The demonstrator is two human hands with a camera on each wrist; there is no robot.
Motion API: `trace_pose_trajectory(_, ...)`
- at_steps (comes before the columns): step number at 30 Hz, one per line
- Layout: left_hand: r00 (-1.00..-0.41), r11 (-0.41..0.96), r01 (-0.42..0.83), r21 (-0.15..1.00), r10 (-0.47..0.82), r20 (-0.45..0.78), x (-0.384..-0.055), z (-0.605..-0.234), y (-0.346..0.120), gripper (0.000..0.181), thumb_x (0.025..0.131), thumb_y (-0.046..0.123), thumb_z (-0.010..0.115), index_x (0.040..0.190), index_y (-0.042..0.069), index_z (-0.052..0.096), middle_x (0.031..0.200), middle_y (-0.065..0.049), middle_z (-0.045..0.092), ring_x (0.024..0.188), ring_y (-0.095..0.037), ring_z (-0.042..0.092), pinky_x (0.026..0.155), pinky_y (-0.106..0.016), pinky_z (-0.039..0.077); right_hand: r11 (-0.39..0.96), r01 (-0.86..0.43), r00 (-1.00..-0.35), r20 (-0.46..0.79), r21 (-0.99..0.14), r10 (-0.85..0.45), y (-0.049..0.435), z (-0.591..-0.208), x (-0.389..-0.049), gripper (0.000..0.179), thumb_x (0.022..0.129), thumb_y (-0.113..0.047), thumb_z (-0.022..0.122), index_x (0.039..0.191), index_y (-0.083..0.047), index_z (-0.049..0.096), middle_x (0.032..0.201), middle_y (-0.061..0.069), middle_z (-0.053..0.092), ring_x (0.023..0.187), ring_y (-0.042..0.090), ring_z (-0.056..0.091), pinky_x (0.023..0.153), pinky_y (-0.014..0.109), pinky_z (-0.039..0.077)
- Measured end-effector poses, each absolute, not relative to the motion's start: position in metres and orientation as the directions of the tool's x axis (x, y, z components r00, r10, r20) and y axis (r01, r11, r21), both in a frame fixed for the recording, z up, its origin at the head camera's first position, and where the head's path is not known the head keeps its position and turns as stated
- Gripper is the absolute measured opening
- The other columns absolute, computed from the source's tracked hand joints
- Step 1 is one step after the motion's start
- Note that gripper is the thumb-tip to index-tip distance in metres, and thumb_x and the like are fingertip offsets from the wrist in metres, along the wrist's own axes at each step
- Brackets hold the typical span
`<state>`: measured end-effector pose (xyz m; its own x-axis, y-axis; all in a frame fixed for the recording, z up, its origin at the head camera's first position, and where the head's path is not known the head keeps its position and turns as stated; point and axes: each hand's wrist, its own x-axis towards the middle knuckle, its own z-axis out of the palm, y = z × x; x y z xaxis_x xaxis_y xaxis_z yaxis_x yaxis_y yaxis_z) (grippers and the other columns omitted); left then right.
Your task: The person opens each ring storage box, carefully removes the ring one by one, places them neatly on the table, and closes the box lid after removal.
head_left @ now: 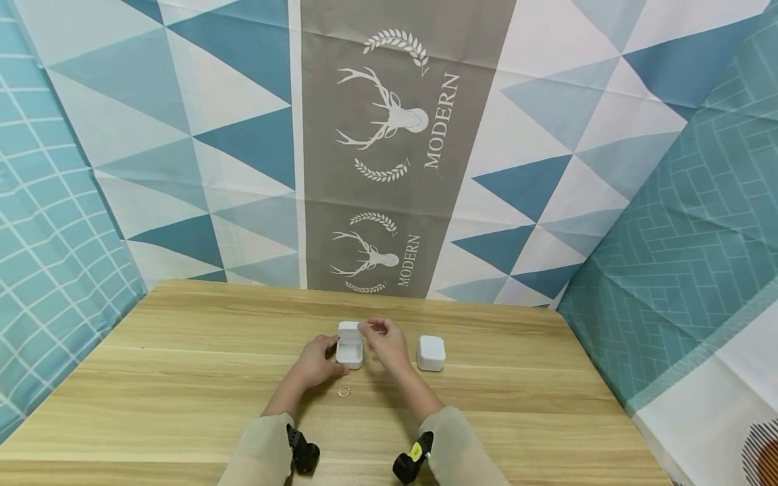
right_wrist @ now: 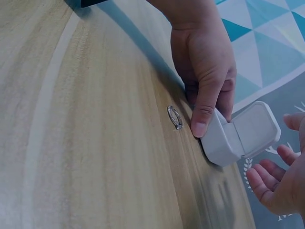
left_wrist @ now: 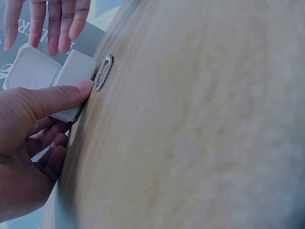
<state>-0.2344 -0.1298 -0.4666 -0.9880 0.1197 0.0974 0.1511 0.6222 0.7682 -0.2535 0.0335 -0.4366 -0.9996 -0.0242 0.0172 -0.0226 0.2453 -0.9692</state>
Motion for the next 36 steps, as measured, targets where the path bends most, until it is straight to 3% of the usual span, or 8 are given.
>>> trace_pose_trajectory(7, -0.988, 0.621, 0.149, 0.77, 0.12, 0.095, -0.2349, -0.4658, -0.1297, 0.069, 0.065, 0.012, 0.082, 0.125, -0.008, 0.054, 0.11, -0.019, 0.06, 0.109, -0.034, 0.055, 0.1, -0.05, 0.041, 0.231, -0.021, -0.999, 0.014, -0.973, -0.032, 0.0331, -0.4358, -0.2556, 0.044, 0.084, -0.038, 0.067, 0.112, -0.005, 0.061, 0.101, 0.011, 0.064, 0.084, 0.032, 0.063, 0.064, 0.038, 0.056)
trace_pose_trajectory(36, -0.991, 0.614, 0.122, 0.78, 0.112, 0.067, -0.2352, -0.4677, -0.1291, 0.067, 0.067, 0.01, 0.081, 0.126, -0.007, 0.054, 0.112, -0.017, 0.06, 0.111, -0.034, 0.054, 0.1, -0.05, 0.041, 0.226, -0.019, -0.997, 0.003, -0.974, -0.073, 0.0285, -0.4348, -0.2582, 0.044, 0.082, -0.038, 0.068, 0.112, -0.005, 0.062, 0.104, 0.011, 0.064, 0.086, 0.026, 0.063, 0.068, 0.038, 0.055)
